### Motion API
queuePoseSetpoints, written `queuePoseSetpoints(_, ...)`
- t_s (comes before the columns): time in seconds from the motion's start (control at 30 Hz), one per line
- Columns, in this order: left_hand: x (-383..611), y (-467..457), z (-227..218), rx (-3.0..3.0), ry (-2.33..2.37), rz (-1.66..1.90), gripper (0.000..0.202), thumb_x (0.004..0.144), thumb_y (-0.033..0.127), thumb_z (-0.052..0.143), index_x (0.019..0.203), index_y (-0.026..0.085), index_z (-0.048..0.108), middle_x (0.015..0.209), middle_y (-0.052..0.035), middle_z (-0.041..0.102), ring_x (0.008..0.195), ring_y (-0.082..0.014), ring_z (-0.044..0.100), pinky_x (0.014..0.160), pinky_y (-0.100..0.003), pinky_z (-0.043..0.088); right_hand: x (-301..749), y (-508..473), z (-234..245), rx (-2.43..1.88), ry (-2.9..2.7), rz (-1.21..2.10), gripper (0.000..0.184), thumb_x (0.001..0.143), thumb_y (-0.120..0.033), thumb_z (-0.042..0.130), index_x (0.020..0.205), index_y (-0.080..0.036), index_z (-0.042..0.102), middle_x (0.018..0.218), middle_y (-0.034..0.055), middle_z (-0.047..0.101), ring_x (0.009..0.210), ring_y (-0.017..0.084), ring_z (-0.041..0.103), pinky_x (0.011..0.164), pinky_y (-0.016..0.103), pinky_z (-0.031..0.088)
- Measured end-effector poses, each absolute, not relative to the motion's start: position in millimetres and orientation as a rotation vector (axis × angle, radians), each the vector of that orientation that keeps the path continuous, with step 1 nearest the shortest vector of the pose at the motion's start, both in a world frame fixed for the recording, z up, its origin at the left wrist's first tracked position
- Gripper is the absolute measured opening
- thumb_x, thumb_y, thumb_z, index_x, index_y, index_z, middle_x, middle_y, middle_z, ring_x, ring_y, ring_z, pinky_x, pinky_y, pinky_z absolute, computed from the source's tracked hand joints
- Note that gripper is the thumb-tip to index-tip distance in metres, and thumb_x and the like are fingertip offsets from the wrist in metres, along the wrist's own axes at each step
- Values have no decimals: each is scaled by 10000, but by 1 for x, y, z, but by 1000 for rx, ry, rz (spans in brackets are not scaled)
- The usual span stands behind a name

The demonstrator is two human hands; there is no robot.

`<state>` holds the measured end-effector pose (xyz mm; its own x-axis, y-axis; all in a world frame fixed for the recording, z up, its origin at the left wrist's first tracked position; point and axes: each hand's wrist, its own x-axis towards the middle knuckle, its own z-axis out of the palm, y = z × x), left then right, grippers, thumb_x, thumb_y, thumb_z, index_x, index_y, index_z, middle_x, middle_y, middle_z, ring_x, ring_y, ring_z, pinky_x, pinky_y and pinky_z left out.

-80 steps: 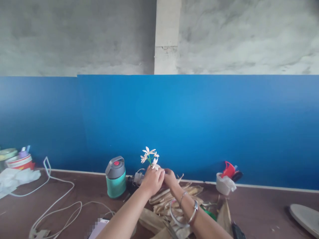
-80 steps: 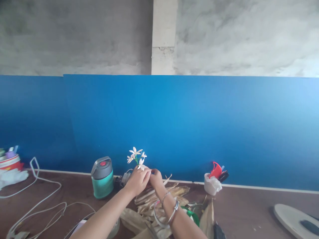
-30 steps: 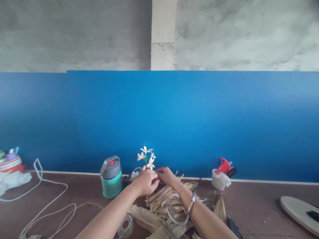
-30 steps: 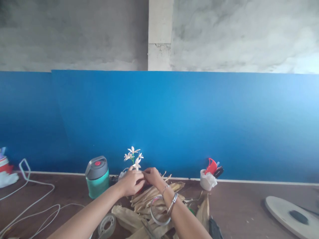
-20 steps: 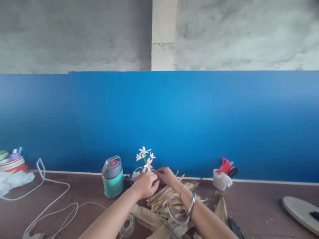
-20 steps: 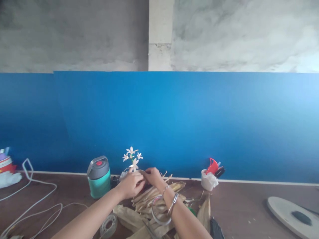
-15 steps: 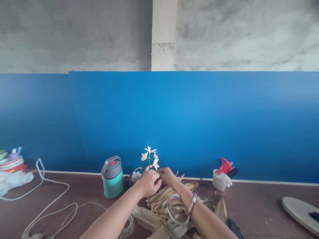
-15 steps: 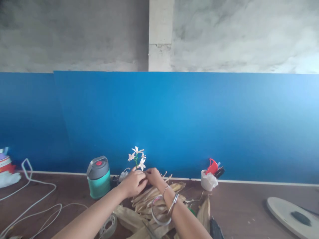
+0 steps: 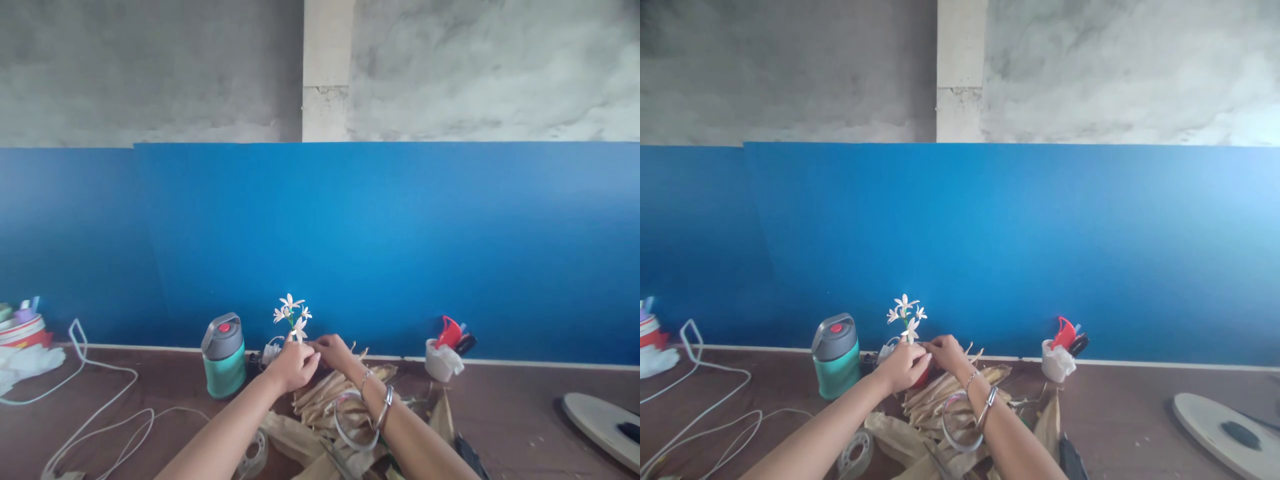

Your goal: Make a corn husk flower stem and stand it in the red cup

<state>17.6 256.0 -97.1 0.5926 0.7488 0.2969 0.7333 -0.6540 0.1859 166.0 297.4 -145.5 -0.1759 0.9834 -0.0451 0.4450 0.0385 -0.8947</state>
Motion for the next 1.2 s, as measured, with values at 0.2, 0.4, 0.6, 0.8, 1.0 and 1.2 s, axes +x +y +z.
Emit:
queuePoseSetpoints(0.2,25,260,-96,2824,1310,521,352,896,237,364,622,182,579,684,-55,698,727,-202,648,938,-442,376,163,302,-150,-1512,-1643,1145,259,920,-369,534,878,-127,616,743,-14,624,562,89,572,527,228,495)
queuePoseSetpoints(0.4,20,249,-89,2981,1187,445,139,851,241,460,807,186,580,864,-82,662,925,-247,597,1006,-496,321,159,300,-149,-1549,-1607,1174,236,923,-346,534,903,-125,613,764,-10,620,570,88,570,518,221,493)
queuePoseSetpoints(0.6,3,235,-87,3113,1047,406,146,858,207,440,939,194,561,942,-68,618,993,-237,552,1083,-528,227,158,297,-147,-1539,-1587,1178,260,932,-362,516,879,-125,608,705,-26,601,519,75,545,491,210,479)
queuePoseSetpoints(0.8,-13,234,-108,2740,1122,1094,217,833,138,384,892,216,577,944,-73,608,962,-217,571,960,-399,421,157,297,-146,-1547,-1577,1160,272,933,-367,513,858,-124,607,675,-34,592,496,70,532,480,206,470)
queuePoseSetpoints(1.0,-15,252,-126,2378,1556,1370,194,799,100,370,744,219,513,797,-39,569,790,-195,592,724,-344,515,156,299,-146,-1570,-1599,1148,274,934,-372,511,866,-125,607,682,-31,597,502,72,538,489,212,476)
queuePoseSetpoints(1.2,-9,266,-122,2451,1559,1322,186,811,132,429,837,222,591,917,-64,625,986,-242,583,908,-423,462,157,295,-142,-1573,-1634,1124,288,933,-377,512,831,-125,607,651,-39,590,484,70,531,484,211,473)
